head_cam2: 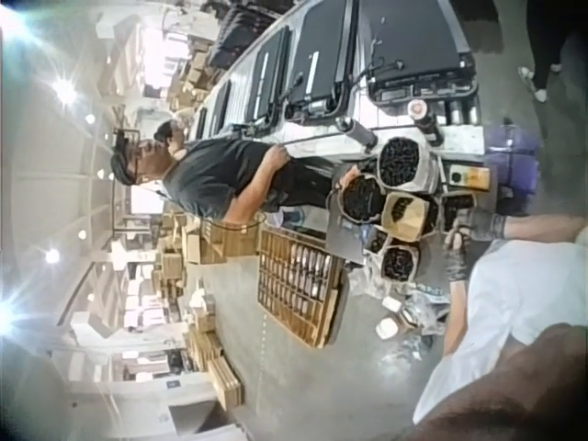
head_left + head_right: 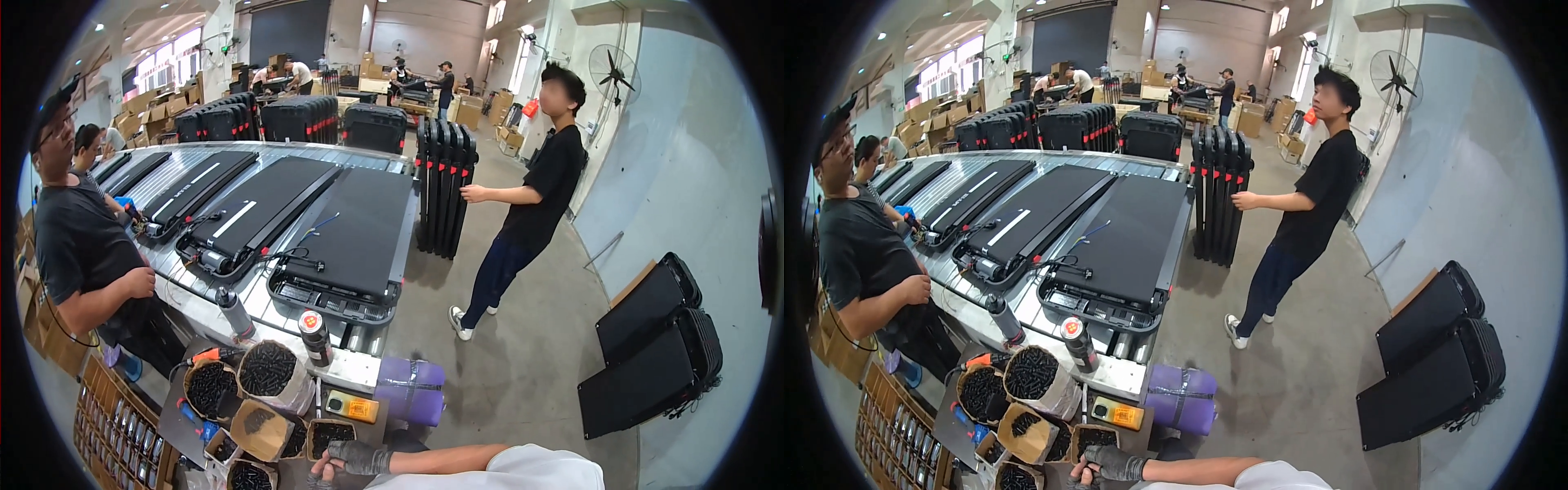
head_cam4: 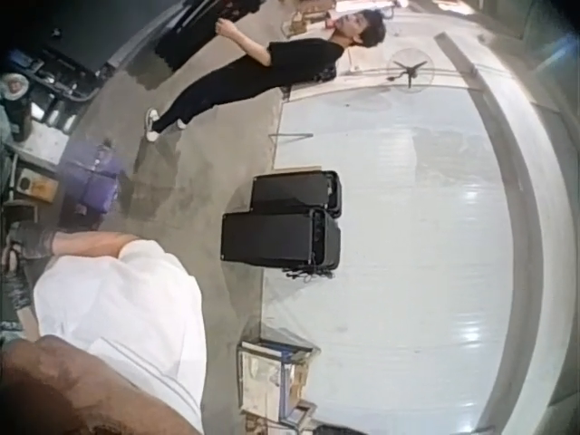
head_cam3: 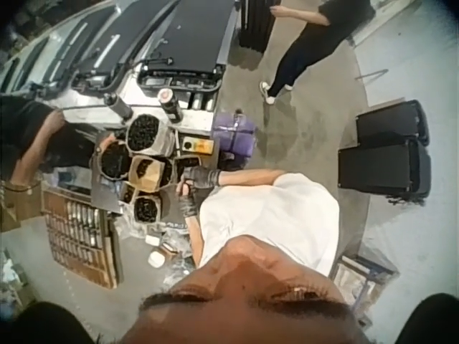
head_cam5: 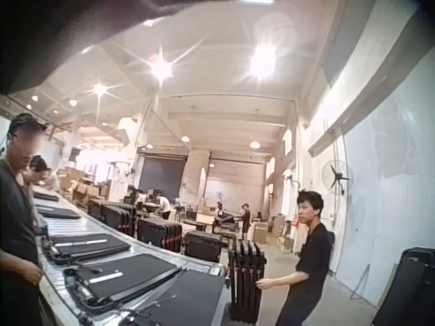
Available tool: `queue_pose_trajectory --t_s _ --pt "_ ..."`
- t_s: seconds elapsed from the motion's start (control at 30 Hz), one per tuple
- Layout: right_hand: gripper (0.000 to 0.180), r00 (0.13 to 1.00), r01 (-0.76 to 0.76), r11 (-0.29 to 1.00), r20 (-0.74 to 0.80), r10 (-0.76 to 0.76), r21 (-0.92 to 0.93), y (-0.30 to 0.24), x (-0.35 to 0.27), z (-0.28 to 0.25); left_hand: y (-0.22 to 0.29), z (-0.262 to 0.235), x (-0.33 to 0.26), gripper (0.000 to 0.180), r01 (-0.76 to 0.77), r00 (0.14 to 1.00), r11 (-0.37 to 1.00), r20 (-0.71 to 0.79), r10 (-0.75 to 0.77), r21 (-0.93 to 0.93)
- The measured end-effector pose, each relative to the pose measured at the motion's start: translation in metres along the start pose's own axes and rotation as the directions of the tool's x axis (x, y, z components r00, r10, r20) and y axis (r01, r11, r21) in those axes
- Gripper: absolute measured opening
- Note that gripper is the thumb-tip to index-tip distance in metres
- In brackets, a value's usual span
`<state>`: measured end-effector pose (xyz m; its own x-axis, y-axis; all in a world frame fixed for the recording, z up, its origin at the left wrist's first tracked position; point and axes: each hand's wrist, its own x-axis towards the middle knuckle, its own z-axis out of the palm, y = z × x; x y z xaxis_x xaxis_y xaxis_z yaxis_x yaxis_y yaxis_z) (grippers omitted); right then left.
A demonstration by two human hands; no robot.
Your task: Sorting and organizing small black screws or bolts from various containers on a workbench.
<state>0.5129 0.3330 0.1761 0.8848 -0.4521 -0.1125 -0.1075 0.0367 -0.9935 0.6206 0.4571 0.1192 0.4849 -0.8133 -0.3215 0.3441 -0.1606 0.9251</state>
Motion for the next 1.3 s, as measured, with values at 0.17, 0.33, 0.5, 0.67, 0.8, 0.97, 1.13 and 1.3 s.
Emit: queue_pose_trajectory --t_s 0.17,0.33,0.5,0.67,0.8,0.97,1.13,1.3 --pt "0.031 0.955 0.24 0.97 0.17 -0.243 0.039 -0.037 -0.001 -0.013 0.001 0.015 -0.01 0.033 -0.308 0.949 0.949 -0.091 0.301 -0.062" --pt "0.019 0.973 -0.009 0.945 -0.22 -0.068 -0.328 0.005 0.009 -0.032 0.008 -0.006 -0.015 0.023 -0.043 0.978 0.999 -0.206 0.039 -0.014" --pt "0.028 0.982 0.008 0.83 -0.151 -0.111 -0.557 0.077 0.033 -0.07 -0.01 -0.038 -0.036 0.024 0.003 0.961 0.981 -0.271 -0.057 -0.196" --pt "0.032 0.984 0.173 0.652 0.104 -0.145 -0.738 0.107 0.054 -0.05 -0.017 -0.044 -0.045 0.024 -0.01 0.955 0.982 -0.292 -0.047 -0.19" --pt "0.045 0.974 0.104 0.412 0.177 0.142 -0.905 0.117 0.066 -0.029 -0.02 -0.044 -0.047 0.023 -0.006 0.956 0.983 -0.29 -0.048 -0.182" --pt "0.019 0.988 0.094 0.443 0.14 0.072 -0.892 0.146 0.077 -0.031 -0.013 -0.044 -0.044 0.023 0.032 0.954 0.984 -0.288 -0.082 -0.174" --pt "0.019 0.953 0.179 0.326 0.246 0.177 -0.928 0.131 0.08 -0.027 -0.013 -0.046 -0.047 0.03 0.007 0.967 0.994 -0.251 -0.034 -0.107" --pt "0.045 0.997 0.032 0.474 0.063 0.05 -0.88 0.138 0.063 -0.033 -0.022 -0.038 -0.037 0.026 0.059 0.981 0.992 -0.178 -0.079 -0.115"
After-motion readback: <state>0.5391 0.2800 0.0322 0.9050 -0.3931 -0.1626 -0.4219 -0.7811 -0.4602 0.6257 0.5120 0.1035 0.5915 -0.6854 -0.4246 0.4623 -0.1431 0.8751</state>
